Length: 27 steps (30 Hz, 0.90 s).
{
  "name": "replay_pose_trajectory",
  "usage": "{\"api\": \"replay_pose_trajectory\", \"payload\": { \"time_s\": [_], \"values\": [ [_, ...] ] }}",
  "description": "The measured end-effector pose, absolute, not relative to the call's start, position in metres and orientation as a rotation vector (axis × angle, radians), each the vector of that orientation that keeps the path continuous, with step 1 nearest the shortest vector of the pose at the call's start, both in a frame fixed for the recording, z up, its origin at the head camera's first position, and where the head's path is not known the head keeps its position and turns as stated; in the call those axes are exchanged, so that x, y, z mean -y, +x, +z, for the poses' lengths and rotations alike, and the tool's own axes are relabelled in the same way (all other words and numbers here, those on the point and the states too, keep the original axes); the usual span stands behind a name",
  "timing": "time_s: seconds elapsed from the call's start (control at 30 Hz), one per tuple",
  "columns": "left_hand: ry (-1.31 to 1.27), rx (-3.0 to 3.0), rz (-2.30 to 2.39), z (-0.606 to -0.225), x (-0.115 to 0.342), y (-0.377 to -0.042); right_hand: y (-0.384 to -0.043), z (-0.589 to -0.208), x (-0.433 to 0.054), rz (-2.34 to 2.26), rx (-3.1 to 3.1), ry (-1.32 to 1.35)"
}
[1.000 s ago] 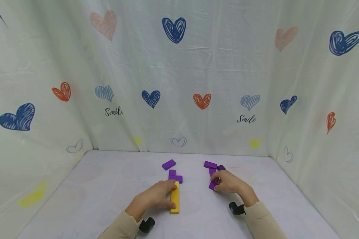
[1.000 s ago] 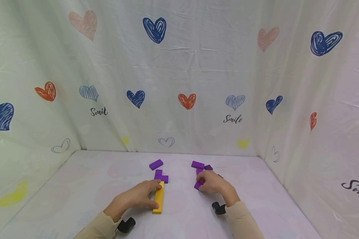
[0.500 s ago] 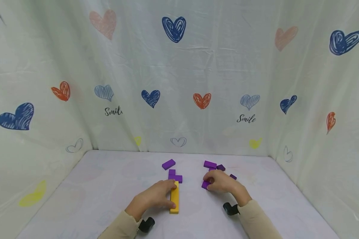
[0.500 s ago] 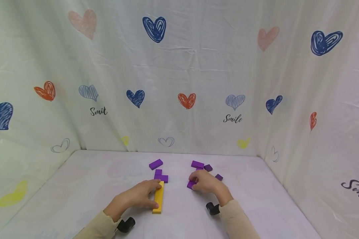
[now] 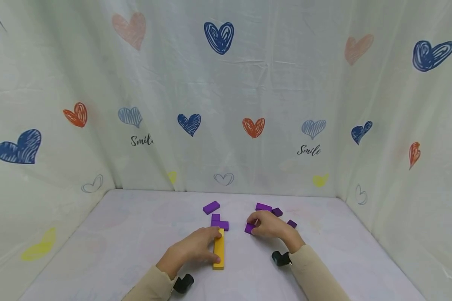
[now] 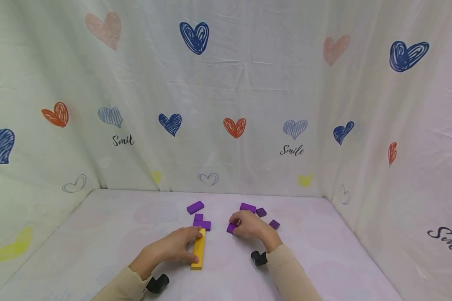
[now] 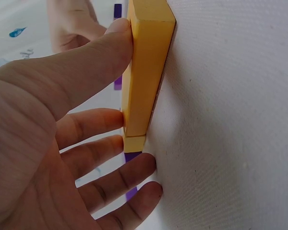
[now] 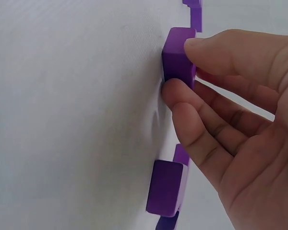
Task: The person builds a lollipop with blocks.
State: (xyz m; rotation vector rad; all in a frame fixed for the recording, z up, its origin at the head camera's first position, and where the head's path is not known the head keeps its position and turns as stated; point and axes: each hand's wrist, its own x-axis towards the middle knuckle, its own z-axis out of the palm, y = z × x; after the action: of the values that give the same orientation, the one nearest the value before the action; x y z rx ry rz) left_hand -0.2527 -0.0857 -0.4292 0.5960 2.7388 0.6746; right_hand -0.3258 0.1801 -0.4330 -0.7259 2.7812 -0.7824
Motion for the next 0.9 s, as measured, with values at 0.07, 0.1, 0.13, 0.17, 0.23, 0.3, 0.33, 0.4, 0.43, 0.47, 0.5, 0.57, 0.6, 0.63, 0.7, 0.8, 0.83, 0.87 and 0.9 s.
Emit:
{"api": "replay_pose_trajectory", "payload": {
  "time_s": [0.07, 0.1, 0.13, 0.17, 0.23, 0.3, 0.33, 0.4, 0.43, 0.47, 0.5, 0.57, 0.6, 0.63, 0.7, 0.8, 0.83, 0.87, 0.9],
  "values": [
    [0.595, -2.74, 0.671, -0.429, 0.085, -0.253, -0.328, -0.434, -0.178, -0.788, -2.787, -0.705],
    [0.596, -2.741, 0.67, -0.429, 0.085, -0.254, -0.33, -0.434, -0.176, -0.788, -2.79, -0.699],
    [0.597, -2.743, 0.67, -0.429, 0.085, -0.254, -0.331, -0.434, -0.175, -0.791, -2.791, -0.695],
    [0.604, -2.746, 0.669, -0.43, 0.086, -0.255, -0.333, -0.435, -0.174, -0.791, -2.793, -0.691],
    [0.606, -2.749, 0.671, -0.431, 0.086, -0.255, -0.335, -0.436, -0.171, -0.791, -2.789, -0.679],
    [0.607, -2.747, 0.678, -0.432, 0.086, -0.255, -0.337, -0.436, -0.169, -0.792, -2.78, -0.673],
    [0.606, -2.745, 0.68, -0.433, 0.086, -0.256, -0.338, -0.436, -0.168, -0.791, -2.777, -0.663],
    [0.605, -2.742, 0.68, -0.433, 0.086, -0.256, -0.341, -0.436, -0.167, -0.793, -2.773, -0.656],
    [0.609, -2.741, 0.683, -0.433, 0.086, -0.256, -0.342, -0.437, -0.166, -0.794, -2.772, -0.647],
    [0.609, -2.742, 0.681, -0.433, 0.086, -0.256, -0.344, -0.437, -0.165, -0.799, -2.77, -0.648],
    [0.61, -2.745, 0.677, -0.433, 0.086, -0.256, -0.346, -0.437, -0.164, -0.804, -2.769, -0.641],
    [0.616, -2.749, 0.67, -0.433, 0.086, -0.256, -0.349, -0.437, -0.162, -0.817, -2.765, -0.628],
    [0.613, -2.751, 0.668, -0.433, 0.086, -0.256, -0.351, -0.437, -0.161, -0.817, -2.764, -0.627],
    [0.612, -2.752, 0.663, -0.434, 0.086, -0.256, -0.352, -0.437, -0.159, -0.823, -2.761, -0.624],
    [0.604, -2.753, 0.657, -0.434, 0.085, -0.256, -0.354, -0.437, -0.156, -0.837, -2.754, -0.624],
    [0.604, -2.752, 0.656, -0.435, 0.086, -0.256, -0.357, -0.436, -0.151, -0.854, -2.749, -0.62],
    [0.606, -2.752, 0.658, -0.435, 0.086, -0.257, -0.358, -0.436, -0.149, -0.863, -2.746, -0.613],
    [0.608, -2.753, 0.66, -0.435, 0.086, -0.257, -0.359, -0.437, -0.147, -0.869, -2.741, -0.613],
    [0.611, -2.752, 0.662, -0.435, 0.087, -0.257, -0.36, -0.437, -0.145, -0.874, -2.737, -0.612]
  ]
}}
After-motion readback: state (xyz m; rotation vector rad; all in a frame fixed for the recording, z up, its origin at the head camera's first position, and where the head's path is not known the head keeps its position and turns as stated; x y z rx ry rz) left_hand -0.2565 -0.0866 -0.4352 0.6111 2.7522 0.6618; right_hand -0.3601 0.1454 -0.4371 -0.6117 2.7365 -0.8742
